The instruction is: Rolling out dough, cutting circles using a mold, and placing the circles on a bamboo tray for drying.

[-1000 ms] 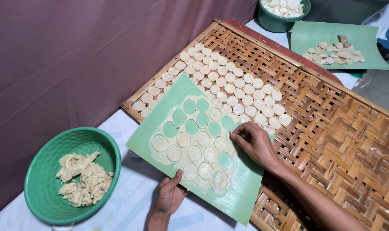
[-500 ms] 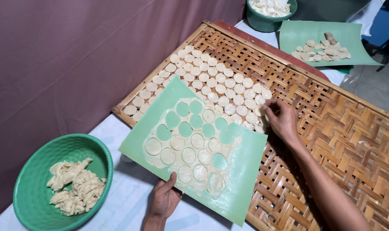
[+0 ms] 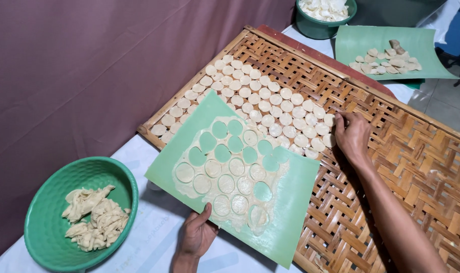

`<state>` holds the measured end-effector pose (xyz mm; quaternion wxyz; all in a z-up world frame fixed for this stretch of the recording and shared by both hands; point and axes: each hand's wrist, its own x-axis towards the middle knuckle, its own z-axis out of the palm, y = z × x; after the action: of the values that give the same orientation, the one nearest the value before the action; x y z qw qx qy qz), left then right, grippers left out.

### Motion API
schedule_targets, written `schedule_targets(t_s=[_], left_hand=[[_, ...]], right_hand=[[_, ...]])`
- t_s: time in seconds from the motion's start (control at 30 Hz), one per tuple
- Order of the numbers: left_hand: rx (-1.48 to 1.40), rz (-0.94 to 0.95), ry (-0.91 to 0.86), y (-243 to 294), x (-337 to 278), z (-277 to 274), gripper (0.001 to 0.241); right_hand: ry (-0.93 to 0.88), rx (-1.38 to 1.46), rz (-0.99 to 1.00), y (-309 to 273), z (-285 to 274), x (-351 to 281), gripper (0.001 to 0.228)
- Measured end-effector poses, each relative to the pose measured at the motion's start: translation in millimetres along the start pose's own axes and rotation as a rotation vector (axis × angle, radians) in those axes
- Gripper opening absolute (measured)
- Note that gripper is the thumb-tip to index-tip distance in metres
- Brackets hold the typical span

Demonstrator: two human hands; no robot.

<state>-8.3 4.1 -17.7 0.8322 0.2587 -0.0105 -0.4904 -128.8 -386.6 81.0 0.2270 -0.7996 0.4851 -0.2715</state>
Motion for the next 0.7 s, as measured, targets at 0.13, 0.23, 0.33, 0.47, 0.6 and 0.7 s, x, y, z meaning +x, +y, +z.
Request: schedule_targets(t_s=[0.13,0.23,0.33,0.47,0.6,0.7], left_hand=[[-0.003,-0.025,0.066,1.4,-0.8,3.2,0.049],[-0.01,-0.029,0.046,3.0,-0.2,8.1,0.049],[-0.005,-0.049,0.021,1.1,0.2,7.6,0.051],[0.015,-0.046,0.034,0.3,-2.2,8.0,0.05],[0.003,-0.031,0.002,-0.8,-0.8,4.4,0.047],[0.018,-0.051,0.065,-4.0,1.3,-1.8,0.047]], right_hand=[[-0.098,-0.115,-0.031,2.8,2.1,-8.3,0.042],[-0.075,-0.15,-0.371,1.8,14.1,-31.4,0.04],[-0.34,0.061,-0.551,-29.3,19.6,-73.2,0.027],[-0.509,0.001,-0.619,-72.8,10.8,-110.8,0.026],[-0.477,0.052,-0.753,-61.8,31.3,-113.5,0.023],[-0.467,-0.008,-0.76,-57.9,36.3,-115.5,0.025]])
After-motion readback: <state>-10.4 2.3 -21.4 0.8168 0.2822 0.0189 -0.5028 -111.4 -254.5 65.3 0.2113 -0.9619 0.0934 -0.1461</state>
